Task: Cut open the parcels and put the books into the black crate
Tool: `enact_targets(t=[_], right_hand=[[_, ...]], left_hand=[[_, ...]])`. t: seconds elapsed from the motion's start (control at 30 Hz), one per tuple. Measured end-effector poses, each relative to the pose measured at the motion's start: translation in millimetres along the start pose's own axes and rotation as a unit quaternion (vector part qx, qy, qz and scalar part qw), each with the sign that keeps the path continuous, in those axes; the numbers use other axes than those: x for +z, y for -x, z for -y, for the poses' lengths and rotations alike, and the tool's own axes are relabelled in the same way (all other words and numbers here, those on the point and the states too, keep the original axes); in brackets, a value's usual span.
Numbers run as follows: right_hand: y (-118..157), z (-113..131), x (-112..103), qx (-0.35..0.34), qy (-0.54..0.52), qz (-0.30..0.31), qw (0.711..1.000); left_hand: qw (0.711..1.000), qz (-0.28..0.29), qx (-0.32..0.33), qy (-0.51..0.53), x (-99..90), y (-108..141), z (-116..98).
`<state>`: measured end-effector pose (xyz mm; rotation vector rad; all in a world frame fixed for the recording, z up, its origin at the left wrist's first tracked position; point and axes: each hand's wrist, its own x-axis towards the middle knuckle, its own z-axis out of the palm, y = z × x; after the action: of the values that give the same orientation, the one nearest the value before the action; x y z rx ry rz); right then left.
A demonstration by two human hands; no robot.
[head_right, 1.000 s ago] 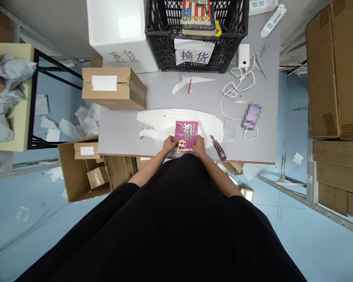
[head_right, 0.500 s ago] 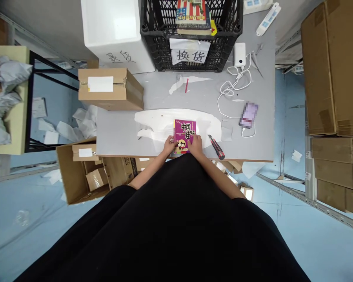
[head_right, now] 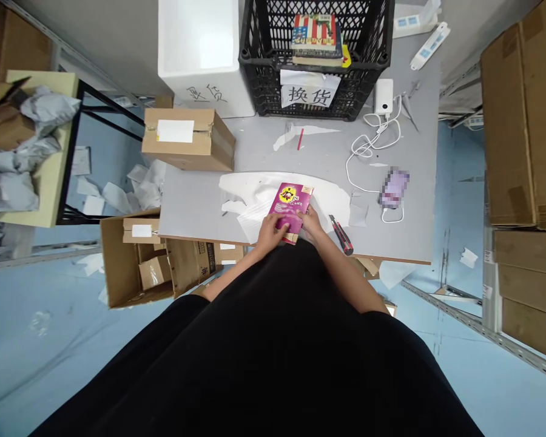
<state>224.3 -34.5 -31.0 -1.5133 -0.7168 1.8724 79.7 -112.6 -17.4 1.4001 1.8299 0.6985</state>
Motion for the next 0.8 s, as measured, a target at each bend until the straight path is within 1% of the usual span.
enact_targets(t=[0.07, 0.1, 0.13, 0.17, 0.23, 0.27, 0.3, 0.37, 0.43, 0.5, 0.6, 0.7, 0.8], right_hand=[[-2.9, 0.2, -9.2, 0.016, -0.012, 0.061, 0.998], [-4.7, -1.2, -12.3, 0.021, -0.012, 0.087, 0.996], [-7.3, -3.7, -14.4, 0.028, -0.008, 0.105, 0.994], [-10.8, -7.4, -15.9, 0.038, -0.001, 0.112, 0.993], [-20.3, -17.6, -17.8, 0.054, 0.034, 0.087, 0.994], [-25.9, -23.6, -18.9, 0.056, 0.070, 0.058, 0.994], [-31.3, -29.8, -20.2, 0.053, 0.115, 0.025, 0.992], [-40.5, -42.0, -23.4, 0.042, 0.202, -0.033, 0.978], [-45.5, -52.7, -26.3, 0.024, 0.271, -0.057, 0.961], [-46.1, -61.7, -27.4, -0.007, 0.323, -0.066, 0.944], [-43.1, -72.1, -25.8, -0.057, 0.397, -0.076, 0.913], [-41.5, -77.6, -25.2, -0.064, 0.441, -0.068, 0.893], [-43.0, -77.8, -28.9, -0.057, 0.467, -0.051, 0.881]], left_hand=[[0.995, -0.054, -0.082, 0.002, 0.1, -10.7, 16.4], [0.990, -0.060, -0.128, 0.021, 0.0, -16.6, 25.3], [0.982, -0.045, -0.171, 0.059, 0.0, -22.3, 34.2], [0.972, -0.010, -0.208, 0.111, 0.5, -27.7, 43.0], [0.947, 0.062, -0.257, 0.181, 3.5, -36.0, 59.0], [0.940, 0.080, -0.274, 0.189, 6.3, -38.8, 66.0], [0.937, 0.084, -0.287, 0.180, 9.8, -40.6, 72.2], [0.938, 0.068, -0.309, 0.142, 18.1, -41.9, 82.3], [0.937, 0.058, -0.324, 0.117, 26.3, -41.5, 89.6], [0.936, 0.053, -0.332, 0.103, 32.2, -40.7, 94.9], [0.936, 0.053, -0.333, 0.101, 35.6, -40.5, 100.4], [0.935, 0.053, -0.334, 0.105, 35.4, -41.2, 103.8], [0.934, 0.051, -0.335, 0.113, 35.0, -41.8, 105.2]])
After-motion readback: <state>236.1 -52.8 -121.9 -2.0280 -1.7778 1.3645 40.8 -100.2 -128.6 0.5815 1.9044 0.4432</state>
